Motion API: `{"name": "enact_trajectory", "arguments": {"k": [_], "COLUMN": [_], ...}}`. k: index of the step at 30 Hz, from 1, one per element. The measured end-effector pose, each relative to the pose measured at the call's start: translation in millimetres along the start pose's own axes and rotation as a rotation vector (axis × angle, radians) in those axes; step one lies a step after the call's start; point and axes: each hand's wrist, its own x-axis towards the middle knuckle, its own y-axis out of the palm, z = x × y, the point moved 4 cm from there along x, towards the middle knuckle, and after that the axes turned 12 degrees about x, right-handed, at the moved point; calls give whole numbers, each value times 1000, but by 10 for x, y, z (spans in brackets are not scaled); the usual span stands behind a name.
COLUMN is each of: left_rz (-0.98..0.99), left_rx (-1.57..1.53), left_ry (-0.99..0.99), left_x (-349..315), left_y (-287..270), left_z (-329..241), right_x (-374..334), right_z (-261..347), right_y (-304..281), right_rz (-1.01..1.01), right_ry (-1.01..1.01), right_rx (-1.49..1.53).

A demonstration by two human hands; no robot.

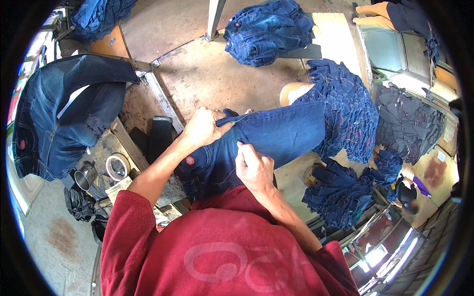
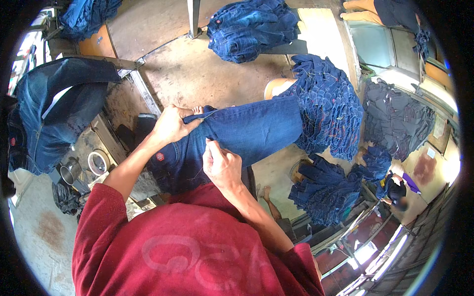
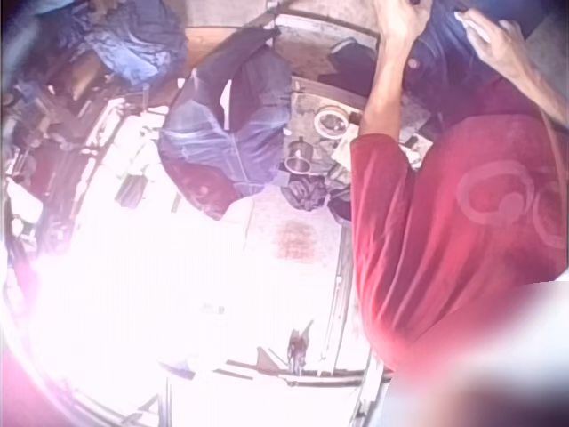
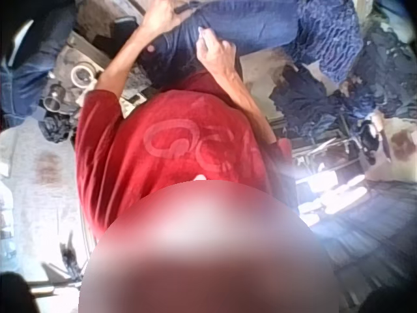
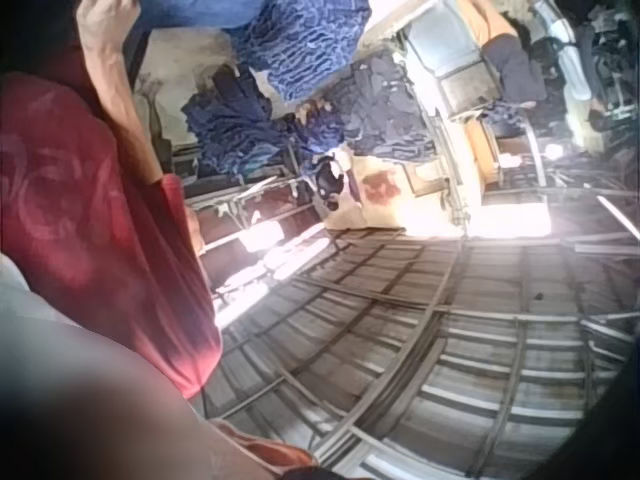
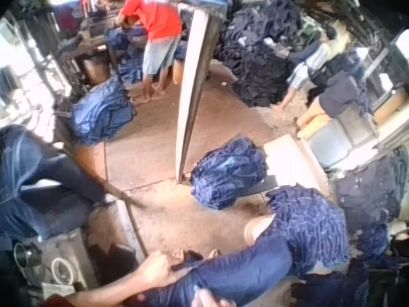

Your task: The person repeatedly picks up pairs of blue jeans from a pile, lays them on a table, and uses a white marker to draw lines on the fabric. After marking, the jeans are placed back on the pile. The process is repeated for multiple pairs.

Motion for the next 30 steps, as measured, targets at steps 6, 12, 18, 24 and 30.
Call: {"name": "enact_trajectory", "arguments": {"k": [6, 12, 18, 24, 30], "left_rz": [24, 62, 92, 90, -13], "left_rx": [37, 35, 78, 33, -18], "left_ry": [21, -29, -50, -53, -26], "left_x": [6, 2, 8, 5, 5], "left_y": [-23, -43, -16, -7, -28], "left_z": [-15, -36, -10, 11, -32], "right_x": [-50, -6, -38, 32, 23], "right_z": [19, -48, -17, -18, 50], "right_y": [-24, -2, -48, -56, -84], "right_rz": [80, -5, 79, -8, 94], "right_ry": [32, 36, -8, 49, 12], "right_rx": [-128, 24, -87, 40, -178]}}
